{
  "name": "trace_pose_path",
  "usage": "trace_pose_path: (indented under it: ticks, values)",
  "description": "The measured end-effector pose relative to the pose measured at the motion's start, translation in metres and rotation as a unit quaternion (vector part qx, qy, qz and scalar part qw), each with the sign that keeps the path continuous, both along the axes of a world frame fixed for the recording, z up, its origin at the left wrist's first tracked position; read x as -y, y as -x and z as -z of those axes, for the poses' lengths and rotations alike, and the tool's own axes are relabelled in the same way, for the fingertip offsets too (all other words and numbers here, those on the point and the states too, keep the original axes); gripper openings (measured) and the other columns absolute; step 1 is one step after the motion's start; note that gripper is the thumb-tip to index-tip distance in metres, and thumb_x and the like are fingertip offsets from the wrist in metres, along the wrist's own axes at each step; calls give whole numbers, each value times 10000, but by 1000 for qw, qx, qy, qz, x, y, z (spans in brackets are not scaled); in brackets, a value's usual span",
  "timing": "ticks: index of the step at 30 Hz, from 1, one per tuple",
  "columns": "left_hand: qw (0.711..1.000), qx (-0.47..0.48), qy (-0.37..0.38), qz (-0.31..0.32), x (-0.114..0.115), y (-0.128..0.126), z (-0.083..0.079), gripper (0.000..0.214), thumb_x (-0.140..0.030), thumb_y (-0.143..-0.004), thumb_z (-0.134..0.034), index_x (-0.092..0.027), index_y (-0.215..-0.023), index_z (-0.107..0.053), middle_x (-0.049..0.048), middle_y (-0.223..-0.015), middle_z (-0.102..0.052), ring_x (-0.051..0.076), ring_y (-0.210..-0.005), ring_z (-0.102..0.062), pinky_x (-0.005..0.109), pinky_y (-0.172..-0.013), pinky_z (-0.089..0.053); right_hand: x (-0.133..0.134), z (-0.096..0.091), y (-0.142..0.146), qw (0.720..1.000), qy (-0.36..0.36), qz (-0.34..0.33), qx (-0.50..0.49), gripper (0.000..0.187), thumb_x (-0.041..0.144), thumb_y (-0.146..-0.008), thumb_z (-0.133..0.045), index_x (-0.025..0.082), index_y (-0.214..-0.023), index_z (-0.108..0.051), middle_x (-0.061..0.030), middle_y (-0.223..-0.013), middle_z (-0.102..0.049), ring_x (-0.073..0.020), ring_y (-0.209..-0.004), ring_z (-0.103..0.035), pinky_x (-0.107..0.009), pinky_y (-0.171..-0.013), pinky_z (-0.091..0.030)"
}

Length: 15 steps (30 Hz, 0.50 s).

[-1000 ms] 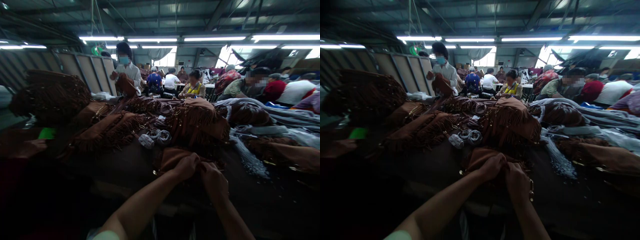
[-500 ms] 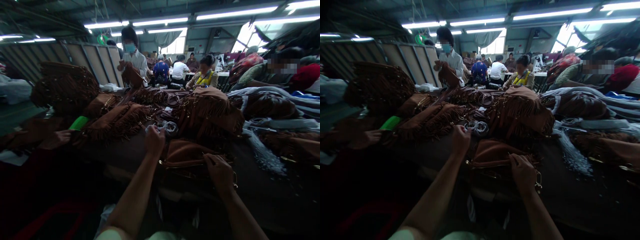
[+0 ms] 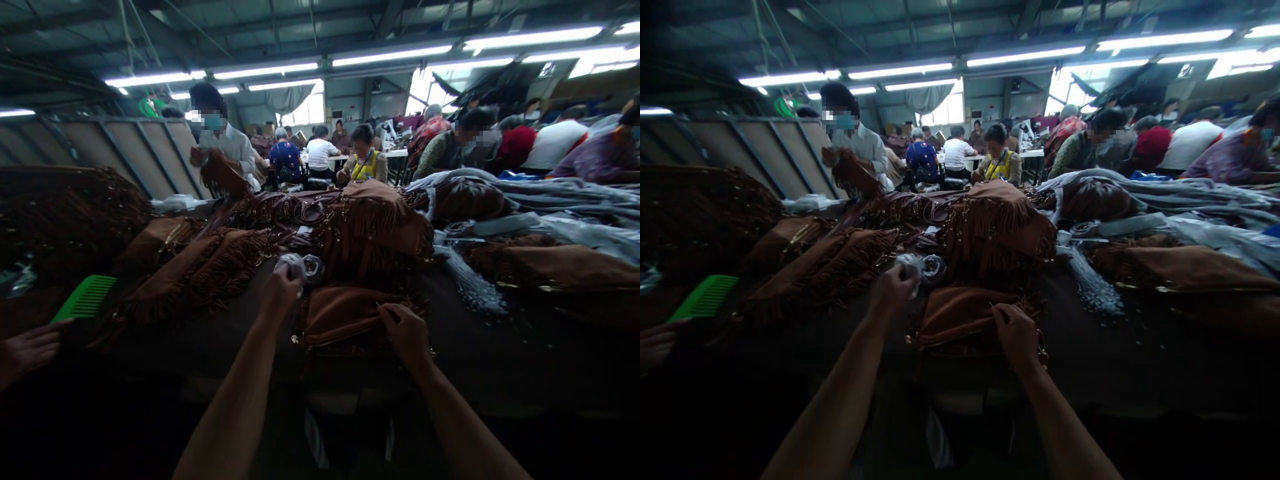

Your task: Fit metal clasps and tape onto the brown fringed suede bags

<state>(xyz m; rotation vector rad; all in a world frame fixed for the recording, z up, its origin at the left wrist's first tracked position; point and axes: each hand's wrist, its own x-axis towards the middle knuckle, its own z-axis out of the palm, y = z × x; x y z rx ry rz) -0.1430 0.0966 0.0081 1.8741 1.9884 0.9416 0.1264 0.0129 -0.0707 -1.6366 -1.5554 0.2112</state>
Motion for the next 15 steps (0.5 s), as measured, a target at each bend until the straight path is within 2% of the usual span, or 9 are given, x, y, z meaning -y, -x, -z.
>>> trace_pose_path:
  ticks: [1, 3, 5, 7, 9, 11, 13, 15]
  values:
    - [995, -63, -9, 71, 10, -9, -7, 267, -422, -747, -648, -205, -902, -666, 68, -891, -688, 233, -839, -629, 284, -740, -438, 0, 0, -1, 1000, 1, 0, -10, 290, 404, -876, -500, 205, -905, -709, -55, -916, -714, -199, -842, -649, -294, -786, -458]
    - [965, -157, -23, 210, 24, -23, -14, 203, -349, -765, -643, -232, -929, -671, 68, -970, -676, 231, -918, -615, 284, -815, -429, -1, -1, -3, 1000, 4, -1, -22, 288, 401, -870, -504, 205, -902, -713, -60, -925, -716, -202, -840, -654, -294, -773, -463]
    - [919, -218, -35, 327, 30, -29, -12, 209, -239, -778, -623, -263, -980, -673, 57, -1030, -661, 214, -984, -597, 270, -877, -415, -1, -1, -4, 999, 8, -9, -31, 278, 396, -867, -511, 209, -897, -714, -58, -930, -716, -202, -850, -656, -293, -773, -466]
    - [879, -262, -22, 398, 28, -23, -5, 239, -152, -775, -604, -279, -962, -680, 43, -1035, -659, 192, -994, -593, 260, -910, -406, -1, 1, -5, 999, 12, -18, -40, 255, 386, -863, -526, 215, -890, -714, -52, -920, -716, -200, -858, -657, -293, -783, -467]
    - [855, -297, 18, 424, 20, -11, -1, 214, -109, -764, -593, -261, -881, -690, 38, -1035, -662, 182, -962, -604, 254, -892, -417, -2, 2, -5, 999, 12, -24, -47, 231, 375, -862, -540, 225, -882, -714, -42, -904, -716, -198, -852, -658, -295, -791, -467]
    - [845, -314, 61, 429, 13, -3, -6, 222, -106, -748, -596, -251, -887, -691, 28, -1040, -660, 182, -913, -618, 250, -832, -437, -3, 4, -5, 998, 10, -26, -52, 214, 365, -863, -547, 232, -867, -715, -34, -883, -717, -196, -834, -659, -297, -785, -466]
    - [851, -304, 77, 421, 9, -9, -17, 293, -151, -738, -618, -266, -1002, -677, 16, -1049, -655, 190, -896, -622, 252, -791, -443, -4, 6, -5, 998, 4, -30, -56, 200, 352, -864, -551, 234, -855, -713, -29, -875, -718, -195, -829, -658, -297, -784, -466]
    - [879, -268, 61, 390, 9, -32, -24, 312, -243, -759, -628, -266, -1069, -657, 18, -1045, -655, 195, -898, -620, 259, -786, -441, -3, 7, -5, 998, -6, -30, -58, 186, 339, -861, -560, 229, -847, -709, -29, -880, -719, -195, -839, -657, -298, -797, -463]
